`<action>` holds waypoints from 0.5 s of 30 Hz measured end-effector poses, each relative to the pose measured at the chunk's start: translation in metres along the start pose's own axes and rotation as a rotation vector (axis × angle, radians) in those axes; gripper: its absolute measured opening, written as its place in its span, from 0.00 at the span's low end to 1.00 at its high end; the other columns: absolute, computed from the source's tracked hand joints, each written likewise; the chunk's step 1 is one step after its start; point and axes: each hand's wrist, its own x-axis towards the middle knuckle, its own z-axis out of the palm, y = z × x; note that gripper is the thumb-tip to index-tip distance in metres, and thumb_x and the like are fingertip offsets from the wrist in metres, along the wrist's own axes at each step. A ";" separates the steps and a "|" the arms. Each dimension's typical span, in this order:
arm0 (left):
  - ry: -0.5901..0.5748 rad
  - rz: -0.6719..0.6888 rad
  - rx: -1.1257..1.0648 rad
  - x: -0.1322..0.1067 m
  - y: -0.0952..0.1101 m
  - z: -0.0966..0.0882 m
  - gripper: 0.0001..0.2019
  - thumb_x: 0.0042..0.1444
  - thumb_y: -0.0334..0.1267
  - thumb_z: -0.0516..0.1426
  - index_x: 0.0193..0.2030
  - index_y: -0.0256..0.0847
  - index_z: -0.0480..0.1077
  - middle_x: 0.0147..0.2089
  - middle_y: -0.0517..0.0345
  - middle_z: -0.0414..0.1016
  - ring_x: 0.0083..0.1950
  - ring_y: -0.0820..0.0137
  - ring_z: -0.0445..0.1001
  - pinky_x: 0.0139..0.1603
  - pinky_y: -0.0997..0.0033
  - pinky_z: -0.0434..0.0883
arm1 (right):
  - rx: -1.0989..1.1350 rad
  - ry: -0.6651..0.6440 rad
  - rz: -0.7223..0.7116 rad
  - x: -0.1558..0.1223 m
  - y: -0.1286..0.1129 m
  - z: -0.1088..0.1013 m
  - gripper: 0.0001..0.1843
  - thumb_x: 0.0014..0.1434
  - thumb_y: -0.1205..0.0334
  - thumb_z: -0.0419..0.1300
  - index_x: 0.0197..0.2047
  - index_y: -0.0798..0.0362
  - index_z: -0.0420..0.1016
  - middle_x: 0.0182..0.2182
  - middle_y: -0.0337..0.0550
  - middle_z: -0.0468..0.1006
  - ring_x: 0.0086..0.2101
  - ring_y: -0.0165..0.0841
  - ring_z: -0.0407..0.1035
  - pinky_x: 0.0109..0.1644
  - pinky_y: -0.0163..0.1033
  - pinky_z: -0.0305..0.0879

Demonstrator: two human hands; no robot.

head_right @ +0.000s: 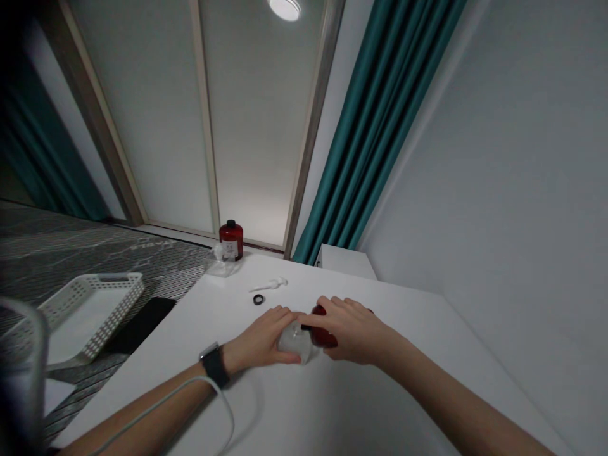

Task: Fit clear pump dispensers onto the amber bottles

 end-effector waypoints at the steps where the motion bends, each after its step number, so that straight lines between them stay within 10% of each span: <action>1: 0.002 0.000 0.003 0.000 0.000 0.000 0.31 0.50 0.54 0.68 0.56 0.43 0.66 0.49 0.51 0.74 0.49 0.55 0.72 0.48 0.60 0.67 | 0.002 0.002 0.000 0.000 0.000 0.000 0.39 0.53 0.66 0.66 0.65 0.33 0.62 0.50 0.48 0.72 0.43 0.45 0.72 0.45 0.48 0.66; 15: 0.008 0.007 0.007 0.000 -0.001 0.001 0.31 0.49 0.53 0.69 0.55 0.42 0.66 0.49 0.50 0.73 0.49 0.54 0.72 0.48 0.60 0.67 | -0.011 0.000 -0.005 0.000 -0.001 -0.001 0.39 0.53 0.66 0.65 0.65 0.34 0.62 0.50 0.49 0.72 0.41 0.44 0.72 0.44 0.49 0.66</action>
